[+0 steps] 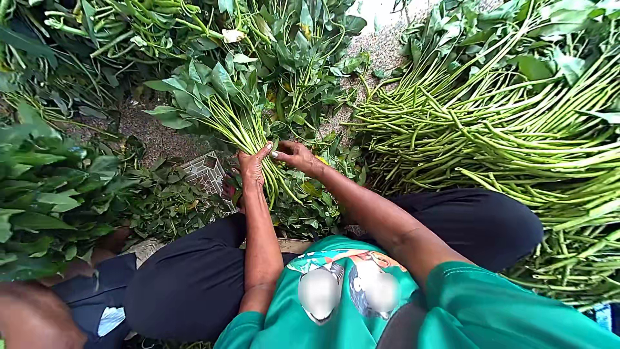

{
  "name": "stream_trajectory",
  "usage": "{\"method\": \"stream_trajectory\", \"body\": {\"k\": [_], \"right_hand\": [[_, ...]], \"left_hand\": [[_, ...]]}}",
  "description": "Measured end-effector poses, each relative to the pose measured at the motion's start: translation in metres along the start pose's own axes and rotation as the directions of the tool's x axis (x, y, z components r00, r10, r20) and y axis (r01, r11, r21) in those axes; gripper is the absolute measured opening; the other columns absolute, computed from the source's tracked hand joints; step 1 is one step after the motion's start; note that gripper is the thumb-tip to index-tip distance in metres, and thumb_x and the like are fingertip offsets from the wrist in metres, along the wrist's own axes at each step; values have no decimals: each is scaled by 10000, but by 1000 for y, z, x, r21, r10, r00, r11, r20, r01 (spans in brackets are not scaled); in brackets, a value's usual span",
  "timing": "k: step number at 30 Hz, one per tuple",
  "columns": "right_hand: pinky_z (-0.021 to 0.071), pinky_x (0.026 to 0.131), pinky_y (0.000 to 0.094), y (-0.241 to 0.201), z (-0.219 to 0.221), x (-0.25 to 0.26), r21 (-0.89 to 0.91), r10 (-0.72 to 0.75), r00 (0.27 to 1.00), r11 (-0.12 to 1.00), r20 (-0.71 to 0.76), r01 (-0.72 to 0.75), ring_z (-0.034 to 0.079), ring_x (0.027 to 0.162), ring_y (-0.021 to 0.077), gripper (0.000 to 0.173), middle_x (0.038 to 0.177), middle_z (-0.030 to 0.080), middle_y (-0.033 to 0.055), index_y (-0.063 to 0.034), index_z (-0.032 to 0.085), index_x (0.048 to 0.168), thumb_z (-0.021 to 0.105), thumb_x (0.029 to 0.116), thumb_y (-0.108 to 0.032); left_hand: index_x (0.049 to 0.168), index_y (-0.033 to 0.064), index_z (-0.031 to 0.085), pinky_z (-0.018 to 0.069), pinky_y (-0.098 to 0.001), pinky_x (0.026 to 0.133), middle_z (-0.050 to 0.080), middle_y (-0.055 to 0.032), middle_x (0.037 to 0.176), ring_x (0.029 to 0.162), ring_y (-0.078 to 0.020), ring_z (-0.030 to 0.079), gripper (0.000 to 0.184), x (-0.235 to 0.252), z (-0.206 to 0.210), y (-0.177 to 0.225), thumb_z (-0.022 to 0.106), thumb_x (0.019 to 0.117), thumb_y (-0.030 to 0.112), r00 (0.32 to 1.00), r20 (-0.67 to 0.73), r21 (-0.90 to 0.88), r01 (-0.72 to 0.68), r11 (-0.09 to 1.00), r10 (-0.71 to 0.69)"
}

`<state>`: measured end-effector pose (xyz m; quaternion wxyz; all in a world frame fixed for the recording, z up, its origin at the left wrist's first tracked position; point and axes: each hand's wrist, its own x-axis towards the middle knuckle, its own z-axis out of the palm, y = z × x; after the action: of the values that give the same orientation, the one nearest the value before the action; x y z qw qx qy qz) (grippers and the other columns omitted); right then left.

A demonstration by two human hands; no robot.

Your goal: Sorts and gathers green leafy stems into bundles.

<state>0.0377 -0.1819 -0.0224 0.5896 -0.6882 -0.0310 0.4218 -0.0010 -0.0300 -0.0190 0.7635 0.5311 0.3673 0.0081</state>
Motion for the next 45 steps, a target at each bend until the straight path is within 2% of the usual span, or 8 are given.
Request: {"method": "stream_trajectory", "body": {"k": [5,12,16,18,21,26,34,45], "right_hand": [[572,739,324,-6,10,8,310,105,989,948,-103,-69,643,834,130,171,968,668,85,21,651,1088,707,959,-75],[517,657,259,2,15,8,621,83,951,774,-297,126,591,734,84,40,876,633,8,-65,596,1016,628,999,-49],[560,713,272,26,-22,-2,284,-140,988,947,-58,151,630,744,64,48,832,656,-1,-22,611,963,654,946,-8],[542,703,307,32,-44,-7,-57,-20,998,998,54,23,604,718,103,92,815,634,55,38,639,962,697,937,-28],[529,996,521,16,-49,-8,-469,215,960,876,178,-110,701,1031,298,318,1106,730,183,11,699,1209,728,978,-205],[560,952,496,13,-21,15,-41,64,996,997,60,-62,665,1141,286,478,1329,639,188,-20,578,1396,600,1046,-345],[443,1099,628,34,-35,83,-208,308,881,894,-360,-397,566,1316,443,667,1406,571,303,-11,450,1510,672,1001,-379],[568,892,480,17,-5,-4,-403,-341,914,885,-218,234,719,899,290,258,978,735,185,40,715,1099,637,1012,-190]], "left_hand": [[1283,-27,506,613,-341,830,710,-130,1037,904,-175,713,480,1,2,0,734,865,-88,998,-54,-29,-23,999,22],[1222,-32,524,612,-332,638,732,-149,942,737,-196,712,385,6,-5,4,708,888,-92,992,-124,-32,-16,999,12],[1200,-42,523,613,-332,599,729,-156,914,686,-209,707,364,9,-16,14,698,888,-105,982,-165,-57,-104,993,93],[1225,-31,499,615,-342,603,722,-163,929,687,-212,705,400,9,-19,18,703,889,-103,979,-179,-65,-113,991,100],[1297,-15,458,624,-360,674,711,-155,1000,779,-216,715,513,6,-19,19,735,870,-85,977,-196,-13,-87,996,83],[1314,-29,458,633,-358,740,702,-145,1006,820,-203,720,582,7,-10,11,769,827,-100,964,-209,50,-158,986,165],[1283,-6,455,650,-417,652,710,-165,910,737,-278,738,486,7,-4,14,697,880,-127,977,-201,-108,-97,989,74],[1273,-27,499,622,-342,630,739,-165,1010,759,-225,735,392,7,-9,8,650,920,-107,987,-157,-100,19,995,-34]]}}
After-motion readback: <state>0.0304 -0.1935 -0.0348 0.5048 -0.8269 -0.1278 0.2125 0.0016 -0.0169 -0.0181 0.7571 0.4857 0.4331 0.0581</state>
